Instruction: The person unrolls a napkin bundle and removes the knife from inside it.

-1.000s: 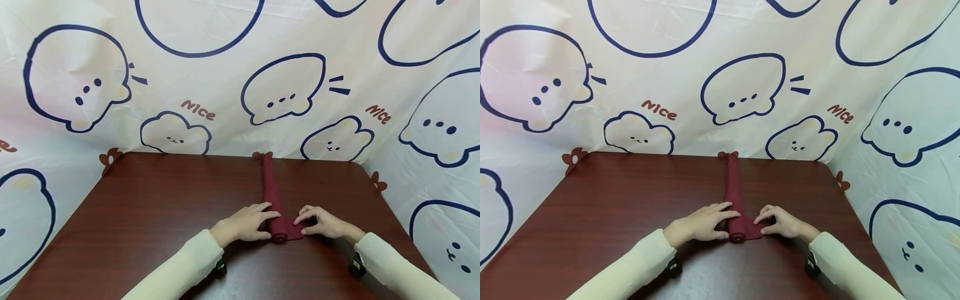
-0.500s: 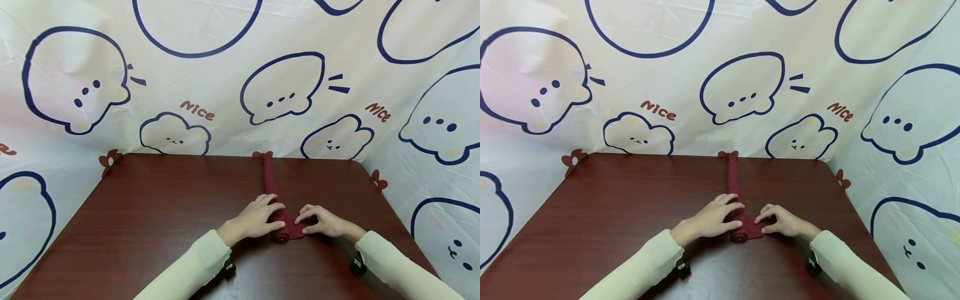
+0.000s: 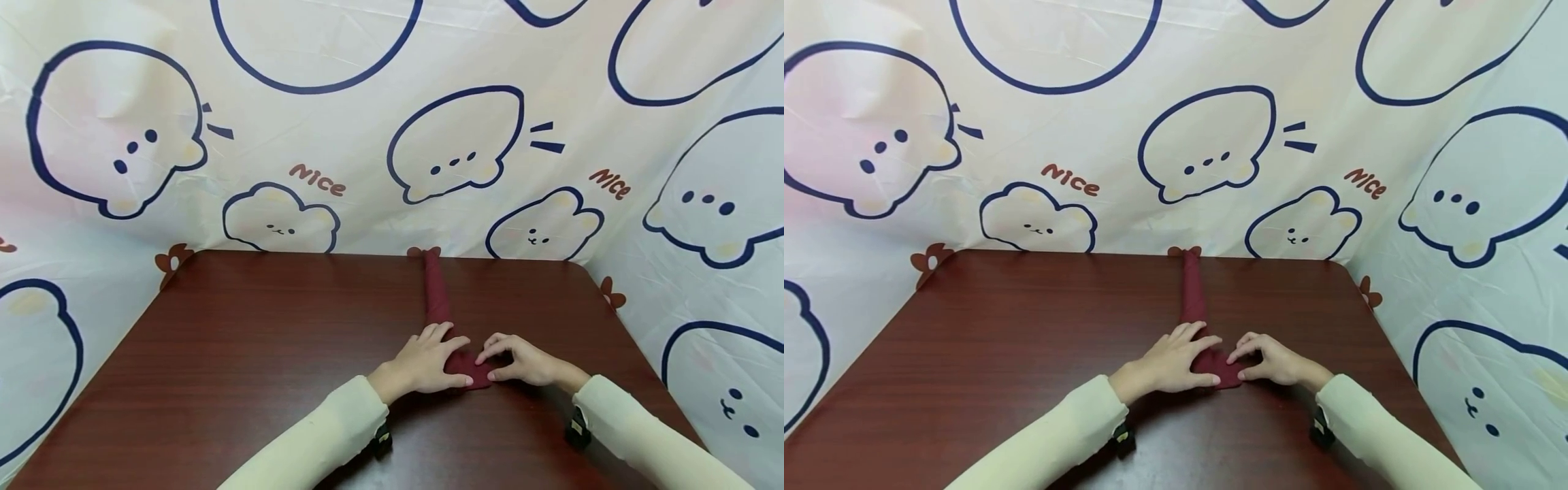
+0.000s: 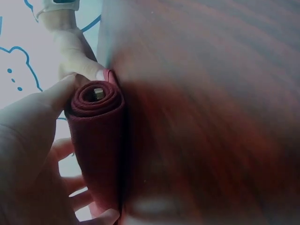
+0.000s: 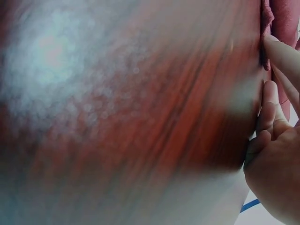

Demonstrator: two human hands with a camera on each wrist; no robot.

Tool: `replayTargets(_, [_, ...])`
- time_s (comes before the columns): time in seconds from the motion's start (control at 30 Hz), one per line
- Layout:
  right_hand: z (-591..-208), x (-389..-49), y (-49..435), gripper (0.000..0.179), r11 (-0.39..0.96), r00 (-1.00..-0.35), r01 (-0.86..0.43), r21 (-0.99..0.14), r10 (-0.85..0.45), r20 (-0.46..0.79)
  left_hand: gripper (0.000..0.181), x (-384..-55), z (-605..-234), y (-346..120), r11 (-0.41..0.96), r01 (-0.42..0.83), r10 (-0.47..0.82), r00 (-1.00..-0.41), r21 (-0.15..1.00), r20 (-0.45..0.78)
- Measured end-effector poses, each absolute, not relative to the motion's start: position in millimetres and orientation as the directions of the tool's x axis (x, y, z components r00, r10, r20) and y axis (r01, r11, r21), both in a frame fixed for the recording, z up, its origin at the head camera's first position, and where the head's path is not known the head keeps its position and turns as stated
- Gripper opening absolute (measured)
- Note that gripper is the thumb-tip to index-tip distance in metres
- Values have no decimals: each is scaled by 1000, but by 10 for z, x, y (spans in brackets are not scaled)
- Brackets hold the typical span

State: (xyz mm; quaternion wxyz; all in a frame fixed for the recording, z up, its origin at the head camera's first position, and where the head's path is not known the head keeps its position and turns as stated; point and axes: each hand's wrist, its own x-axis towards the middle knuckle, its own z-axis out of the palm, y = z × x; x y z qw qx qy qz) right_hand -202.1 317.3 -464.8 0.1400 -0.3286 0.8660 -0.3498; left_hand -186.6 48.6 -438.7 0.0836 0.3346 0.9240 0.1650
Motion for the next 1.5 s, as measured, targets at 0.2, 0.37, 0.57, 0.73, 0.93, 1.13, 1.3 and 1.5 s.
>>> replayTargets(0.2, [-4641, -2058, 3144, 23, 547, -750, -441, -711, -660, -42, 76, -1935, -4365, 430, 718, 595, 661, -745, 361, -86])
replayTargets(0.37, [-4632, -2059, 3145, 23, 552, -755, -428, -715, -654, -54, 75, -1968, -4361, 420, 726, 595, 663, -739, 345, -120])
replayTargets(0.57, [-4638, -2020, 3142, 23, 550, -752, -429, -717, -657, -53, 72, -1943, -4338, 402, 745, 579, 650, -742, 330, -166])
replayTargets(0.73, [-4642, -1982, 3146, 23, 555, -753, -417, -720, -654, -68, 70, -1908, -4322, 354, 758, 566, 639, -745, 324, -193])
replayTargets(0.93, [-4622, -1968, 3155, 23, 547, -752, -420, -724, -657, -61, 68, -1890, -4313, 282, 757, 562, 635, -752, 332, -177])
replayTargets(1.13, [-4606, -1986, 3145, 23, 550, -753, -419, -722, -655, -62, 69, -1881, -4297, 173, 756, 546, 628, -761, 361, -162])
replayTargets(1.3, [-4599, -1984, 3142, 23, 553, -754, -412, -724, -653, -69, 70, -1871, -4295, 75, 759, 543, 624, -765, 360, -161])
replayTargets(1.5, [-4590, -1985, 3133, 24, 551, -759, -411, -727, -648, -62, 70, -1868, -4273, -48, 765, 533, 616, -770, 362, -167])
